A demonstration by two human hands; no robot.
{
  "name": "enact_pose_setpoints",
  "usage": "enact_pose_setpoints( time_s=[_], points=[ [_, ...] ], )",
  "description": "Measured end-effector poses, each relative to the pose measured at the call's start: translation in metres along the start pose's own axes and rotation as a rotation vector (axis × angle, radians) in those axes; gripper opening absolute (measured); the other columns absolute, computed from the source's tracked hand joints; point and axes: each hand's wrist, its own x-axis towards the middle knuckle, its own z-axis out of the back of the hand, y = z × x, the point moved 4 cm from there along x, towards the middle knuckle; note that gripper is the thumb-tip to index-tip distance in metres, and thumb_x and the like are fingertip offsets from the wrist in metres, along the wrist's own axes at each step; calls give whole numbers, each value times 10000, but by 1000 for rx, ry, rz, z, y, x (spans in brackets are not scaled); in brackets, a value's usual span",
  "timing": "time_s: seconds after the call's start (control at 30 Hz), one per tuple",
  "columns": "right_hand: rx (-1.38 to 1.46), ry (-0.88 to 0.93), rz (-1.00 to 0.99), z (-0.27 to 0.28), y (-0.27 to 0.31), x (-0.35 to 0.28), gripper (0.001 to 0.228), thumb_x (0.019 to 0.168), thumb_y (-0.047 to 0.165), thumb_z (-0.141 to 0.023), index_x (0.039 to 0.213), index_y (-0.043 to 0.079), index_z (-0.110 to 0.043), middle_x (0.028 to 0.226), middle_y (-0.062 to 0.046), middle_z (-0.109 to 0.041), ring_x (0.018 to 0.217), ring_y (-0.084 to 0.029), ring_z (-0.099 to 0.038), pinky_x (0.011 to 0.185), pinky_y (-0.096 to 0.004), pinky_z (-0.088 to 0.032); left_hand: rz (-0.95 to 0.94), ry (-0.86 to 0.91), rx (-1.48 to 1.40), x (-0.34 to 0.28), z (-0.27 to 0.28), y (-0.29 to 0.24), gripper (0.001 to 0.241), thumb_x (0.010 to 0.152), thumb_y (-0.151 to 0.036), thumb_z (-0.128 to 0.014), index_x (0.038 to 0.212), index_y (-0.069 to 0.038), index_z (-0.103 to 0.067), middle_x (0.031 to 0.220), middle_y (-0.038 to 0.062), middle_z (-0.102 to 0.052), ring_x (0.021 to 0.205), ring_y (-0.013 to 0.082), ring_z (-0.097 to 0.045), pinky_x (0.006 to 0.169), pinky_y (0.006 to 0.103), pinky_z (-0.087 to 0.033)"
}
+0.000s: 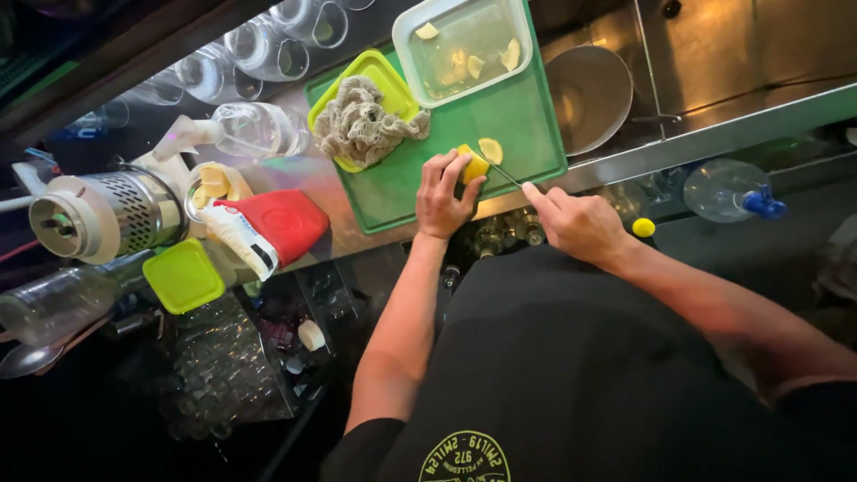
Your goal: The person slices lemons into wedges on a green cutting board using a knife. They repeatedly cut the fruit and transfer the pieces into a white container filled with water.
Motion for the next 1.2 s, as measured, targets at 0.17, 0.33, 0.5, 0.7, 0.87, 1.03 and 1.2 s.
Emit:
enact_pose_setpoints(
  time_s=[0.17, 0.33, 0.5, 0.7, 0.87, 1.03, 1.2],
  points=[
    [-2, -5, 42, -5, 3, 11, 530, 723, 223, -563, 1246, 141, -541, 677, 35, -426, 479, -138, -530, 410, -280, -455, -5, -2, -7, -1, 0, 1, 397, 782, -390, -680, 1094, -153, -616, 1016, 71, -558, 938, 275, -582, 833, 364, -503],
    [4, 6, 59, -15, 3, 9, 519, 766, 223, -536, 1278, 137, -516, 678, 38, -422, 467, -142, -510, 415, -275, -445, -2, 9, -2, -4, -4, 6, 404, 783, -405, -672, 1095, -157, -611, 1028, 71, -559, 943, 275, -580, 840, 362, -501],
    [44, -4, 88, -38, 2, 33, 513, 759, 191, -517, 1268, 129, -517, 687, 45, -430, 462, -132, -518, 407, -280, -441, 9, 0, 4, 4, -1, 5, 387, 791, -416, -657, 1071, -153, -619, 1019, 72, -566, 941, 275, -584, 841, 361, -500],
    [-15, -49, 62, -40, 9, 32, 509, 735, 184, -488, 1239, 141, -541, 693, 49, -392, 408, -102, -465, 387, -246, -411, 1, -3, 22, -2, 0, 5, 383, 835, -449, -577, 1077, -154, -613, 1018, 66, -562, 943, 271, -584, 851, 355, -498],
    [29, -19, 103, -53, 7, 41, 491, 718, 176, -488, 1205, 142, -546, 688, 48, -386, 406, -122, -467, 382, -264, -415, 0, 11, 16, -2, 0, 4, 369, 814, -415, -630, 1043, -126, -620, 985, 89, -573, 926, 290, -591, 856, 365, -498],
    [0, -23, 103, -50, 4, 26, 450, 742, 159, -484, 1185, 145, -566, 688, 39, -394, 401, -154, -461, 385, -278, -421, 15, -6, 27, -5, -1, 6, 386, 788, -428, -659, 1048, -145, -623, 1007, 75, -572, 944, 276, -588, 865, 355, -499],
    [69, -26, 65, -72, 7, 26, 491, 741, 134, -488, 1228, 158, -542, 668, 42, -390, 353, -166, -474, 364, -303, -428, 20, 30, 10, -8, -2, 4, 379, 800, -390, -659, 1056, -115, -608, 998, 109, -576, 925, 302, -587, 859, 378, -495]
  ],
)
